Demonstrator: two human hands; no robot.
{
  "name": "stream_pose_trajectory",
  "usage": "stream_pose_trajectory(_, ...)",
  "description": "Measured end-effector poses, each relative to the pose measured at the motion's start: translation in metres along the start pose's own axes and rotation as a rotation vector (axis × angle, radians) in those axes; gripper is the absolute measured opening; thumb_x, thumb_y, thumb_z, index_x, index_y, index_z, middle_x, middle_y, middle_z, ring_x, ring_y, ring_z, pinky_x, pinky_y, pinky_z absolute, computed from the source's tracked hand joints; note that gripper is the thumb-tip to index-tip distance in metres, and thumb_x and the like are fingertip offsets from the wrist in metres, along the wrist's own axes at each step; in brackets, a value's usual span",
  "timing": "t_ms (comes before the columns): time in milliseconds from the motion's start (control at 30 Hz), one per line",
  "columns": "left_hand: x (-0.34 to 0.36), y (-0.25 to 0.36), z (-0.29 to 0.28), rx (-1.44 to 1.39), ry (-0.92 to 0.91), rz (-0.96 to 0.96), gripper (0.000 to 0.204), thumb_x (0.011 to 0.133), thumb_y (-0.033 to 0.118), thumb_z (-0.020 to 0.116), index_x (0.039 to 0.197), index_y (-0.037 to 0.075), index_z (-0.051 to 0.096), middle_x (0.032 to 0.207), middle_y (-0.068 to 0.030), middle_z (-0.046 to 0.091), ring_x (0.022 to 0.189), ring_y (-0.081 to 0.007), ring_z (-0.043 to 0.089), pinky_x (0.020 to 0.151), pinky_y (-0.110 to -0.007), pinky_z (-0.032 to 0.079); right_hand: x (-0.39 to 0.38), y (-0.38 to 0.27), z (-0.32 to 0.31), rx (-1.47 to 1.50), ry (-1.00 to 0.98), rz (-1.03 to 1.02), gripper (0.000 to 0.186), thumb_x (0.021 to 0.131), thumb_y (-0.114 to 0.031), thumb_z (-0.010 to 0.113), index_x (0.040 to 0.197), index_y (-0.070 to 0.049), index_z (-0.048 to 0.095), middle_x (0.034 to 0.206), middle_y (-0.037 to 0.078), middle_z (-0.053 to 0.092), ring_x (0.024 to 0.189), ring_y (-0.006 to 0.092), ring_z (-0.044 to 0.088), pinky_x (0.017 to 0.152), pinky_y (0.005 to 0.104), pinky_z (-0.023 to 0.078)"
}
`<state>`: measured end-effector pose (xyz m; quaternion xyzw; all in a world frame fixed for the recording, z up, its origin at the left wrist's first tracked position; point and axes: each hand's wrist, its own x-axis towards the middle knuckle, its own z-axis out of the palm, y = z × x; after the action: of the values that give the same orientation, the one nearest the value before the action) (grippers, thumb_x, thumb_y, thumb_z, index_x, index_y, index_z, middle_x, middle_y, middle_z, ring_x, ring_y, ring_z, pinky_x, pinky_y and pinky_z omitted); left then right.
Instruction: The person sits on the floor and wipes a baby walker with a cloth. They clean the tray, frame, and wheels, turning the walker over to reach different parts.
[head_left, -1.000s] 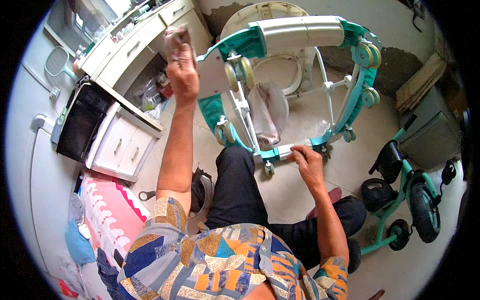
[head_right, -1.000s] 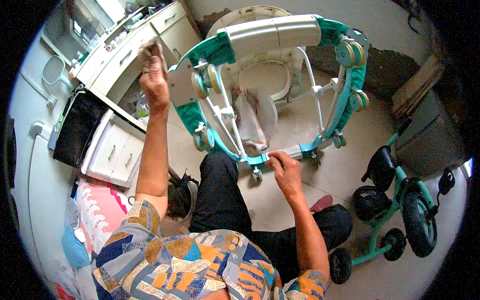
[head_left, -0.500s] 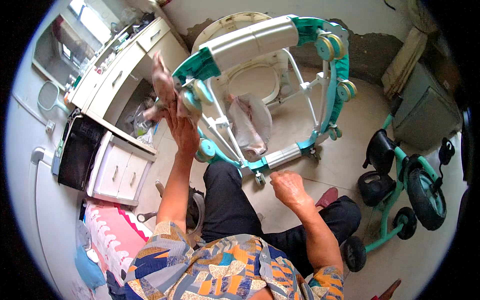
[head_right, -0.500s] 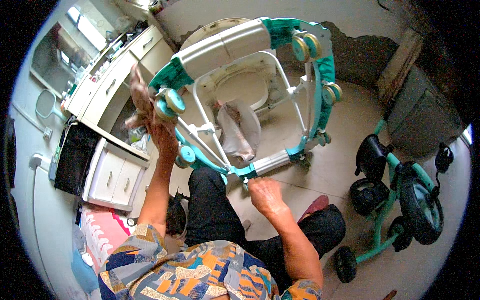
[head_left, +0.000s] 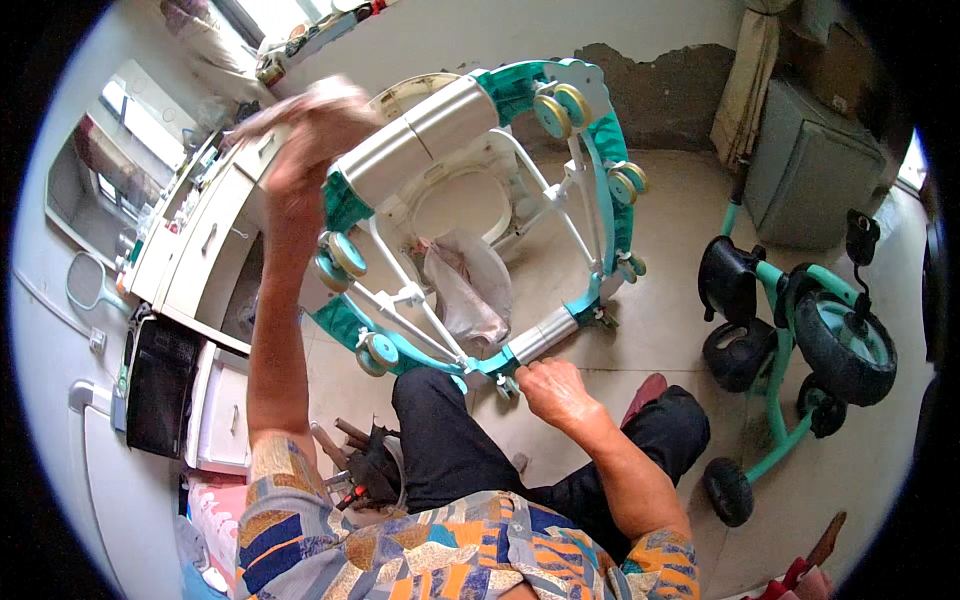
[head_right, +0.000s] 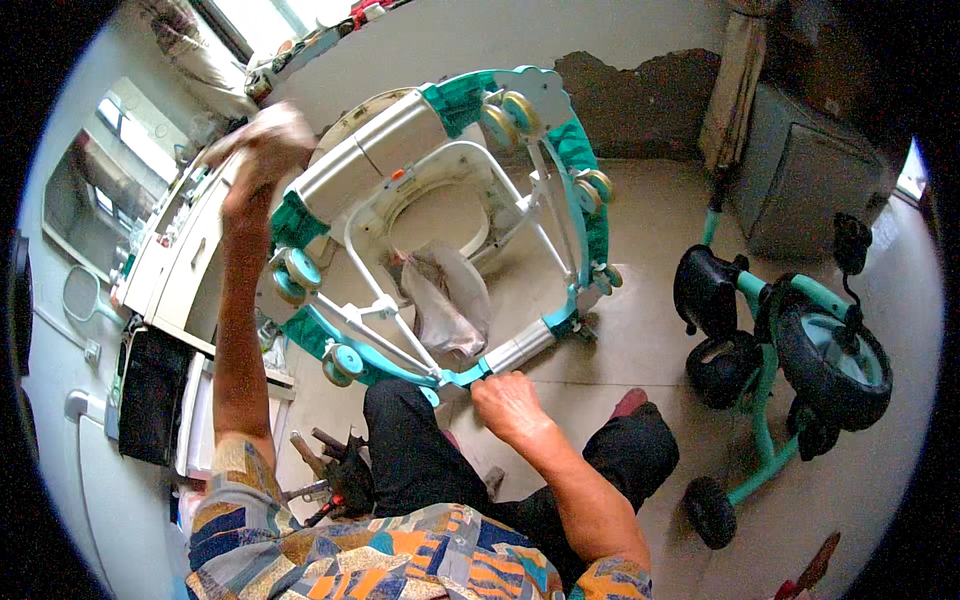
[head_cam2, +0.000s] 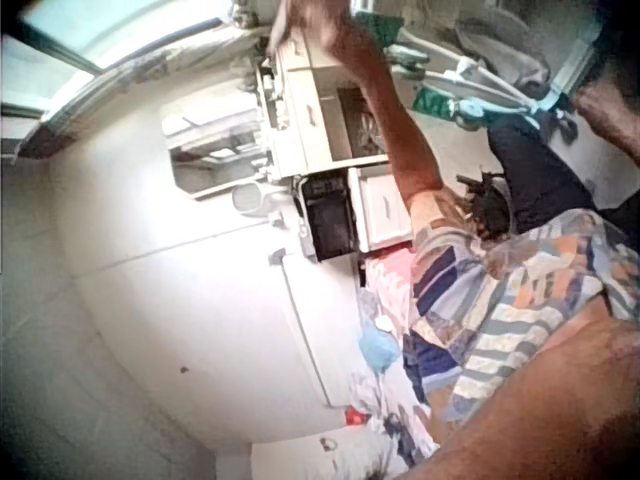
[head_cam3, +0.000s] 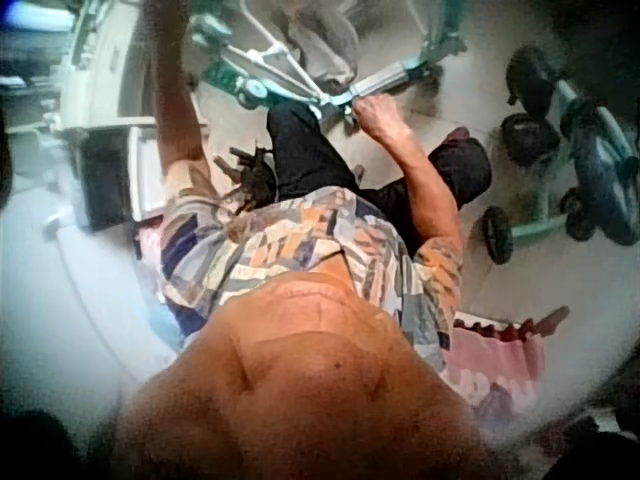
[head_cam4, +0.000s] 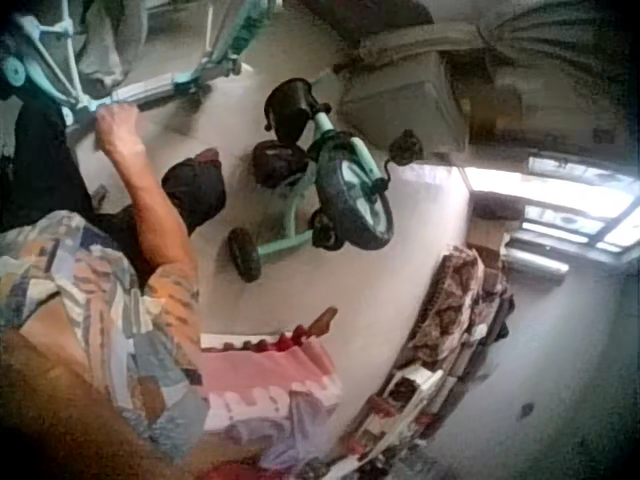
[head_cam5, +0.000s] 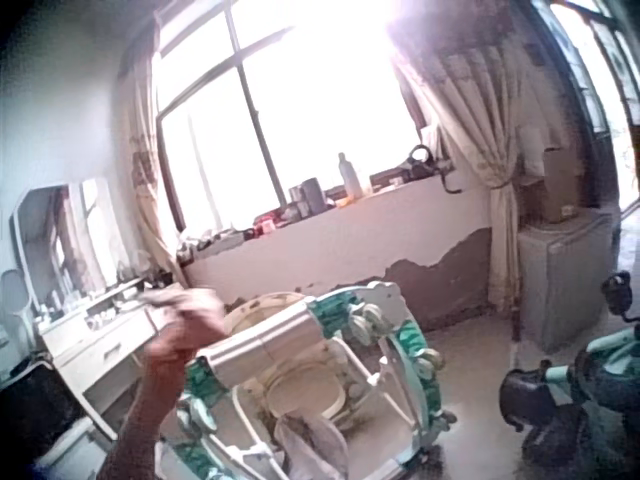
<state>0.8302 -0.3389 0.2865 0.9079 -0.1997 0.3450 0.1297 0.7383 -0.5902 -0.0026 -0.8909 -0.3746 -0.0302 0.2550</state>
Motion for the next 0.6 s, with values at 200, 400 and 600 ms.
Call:
stream_pose_trajectory(200,0.089,0.015,0.088,0.217,-0.479,0.012,0.040,0.085,0.014,0.055,0.123,0.004,0.052,0.117,-0.0211,0.060,0.110,-0.0365,0.057,0.098,-0.041,0.043,0.004,0.003,0.001,0.025,0.001,-0.003,0.008,0.075,-0.010,0.058,0.070,-0.007,0.063,0.067,0.014,0.065,0.064,0.0315,0.066,0.059,0.0437,0.051)
stream_pose_trajectory(400,0.109,0.031,0.103,0.150,-0.562,-0.130,0.098,0.055,0.046,0.083,0.138,0.012,0.042,0.127,-0.0139,0.058,0.115,-0.0287,0.057,0.099,-0.037,0.045,-0.001,0.015,-0.010,0.014,0.076,0.050,0.009,0.074,-0.011,0.058,0.068,-0.008,0.063,0.067,0.014,0.065,0.064,0.0306,0.067,0.058,0.0423,0.051)
stream_pose_trajectory(600,0.073,0.019,0.102,0.430,-0.328,0.028,0.089,0.062,0.045,0.080,0.136,0.010,0.044,0.125,-0.0162,0.055,0.110,-0.0355,0.058,0.092,-0.046,0.049,0.004,0.044,-0.037,-0.046,0.209,0.188,0.007,0.074,-0.009,0.058,0.068,-0.008,0.063,0.070,0.013,0.065,0.066,0.0297,0.066,0.060,0.0410,0.050)
